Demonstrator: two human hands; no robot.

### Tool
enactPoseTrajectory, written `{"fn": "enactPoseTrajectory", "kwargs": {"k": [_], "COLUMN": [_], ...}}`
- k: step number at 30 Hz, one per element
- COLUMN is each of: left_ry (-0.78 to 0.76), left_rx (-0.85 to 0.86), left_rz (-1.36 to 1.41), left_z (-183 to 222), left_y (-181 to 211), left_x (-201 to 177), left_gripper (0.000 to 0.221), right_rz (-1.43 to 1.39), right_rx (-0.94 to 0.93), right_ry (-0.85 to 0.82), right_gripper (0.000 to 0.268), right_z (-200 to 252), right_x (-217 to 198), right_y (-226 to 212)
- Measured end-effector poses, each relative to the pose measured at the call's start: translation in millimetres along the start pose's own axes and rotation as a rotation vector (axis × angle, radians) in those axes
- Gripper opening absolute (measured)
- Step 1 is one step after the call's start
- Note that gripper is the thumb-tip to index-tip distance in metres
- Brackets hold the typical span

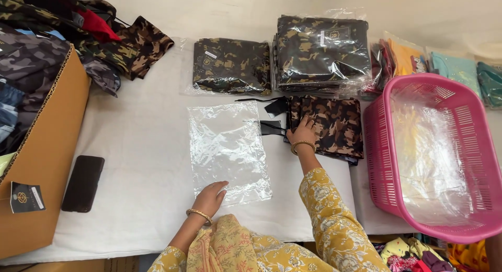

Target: The person folds camouflage-patterned shorts and places them into clear plastic bags. They smooth the fabric, seal the bags, and stack the packaged items on a white surface next to a pink basket.

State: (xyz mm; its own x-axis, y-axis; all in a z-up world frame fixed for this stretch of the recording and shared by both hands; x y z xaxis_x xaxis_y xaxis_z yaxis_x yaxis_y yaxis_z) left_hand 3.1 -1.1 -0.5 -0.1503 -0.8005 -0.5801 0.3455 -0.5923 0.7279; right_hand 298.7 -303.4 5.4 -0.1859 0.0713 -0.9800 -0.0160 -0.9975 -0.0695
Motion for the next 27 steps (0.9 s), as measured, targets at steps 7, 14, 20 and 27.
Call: {"fn": "enactPoseTrajectory", "kwargs": {"k": [7, 14, 20, 27], "left_ry": [-0.084, -0.25, -0.341, -0.396], "left_rx": [0.059, -0.107, -0.071, -0.576], "left_rz": [0.014, 0.385, 0.611, 1.394], "left_z": [-6.0, -60.2, -110.7, -94.9], "left_y": [37.2, 19.9, 38.5, 11.3], "left_x": [-3.4, 27.7, 67.5, 108.9], "left_gripper": [0.034, 0.047, 0.063, 0.079], "right_rz": [-0.198, -0.966, -0.882, -0.979], "right_rx": [0.063, 0.084, -0.151, -0.177], "right_ry": [-0.222, 0.073, 0.071, -0.204], "right_gripper": [0.058, 0.035, 0.035, 0.04], "right_z": [-6.1, 11.7, 81.1, 210.5], "right_x": [-23.6, -16.2, -28.1, 14.5], "right_y": [56.1, 109.1, 41.4, -106.3]}}
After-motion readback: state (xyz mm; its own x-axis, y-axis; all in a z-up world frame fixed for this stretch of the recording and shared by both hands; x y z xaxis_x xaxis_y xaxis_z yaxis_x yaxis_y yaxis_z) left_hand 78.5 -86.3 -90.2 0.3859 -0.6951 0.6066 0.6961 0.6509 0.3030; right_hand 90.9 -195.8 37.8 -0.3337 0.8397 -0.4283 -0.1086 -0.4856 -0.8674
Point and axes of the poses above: each hand's wrist, its own z-axis away from the middle knuckle, its own x-axis out of the palm, y = z × x, the point moved 7 cm from there along -z, towards the middle knuckle, and after that the axes turned 7 degrees about -x, right-handed, at the moved point
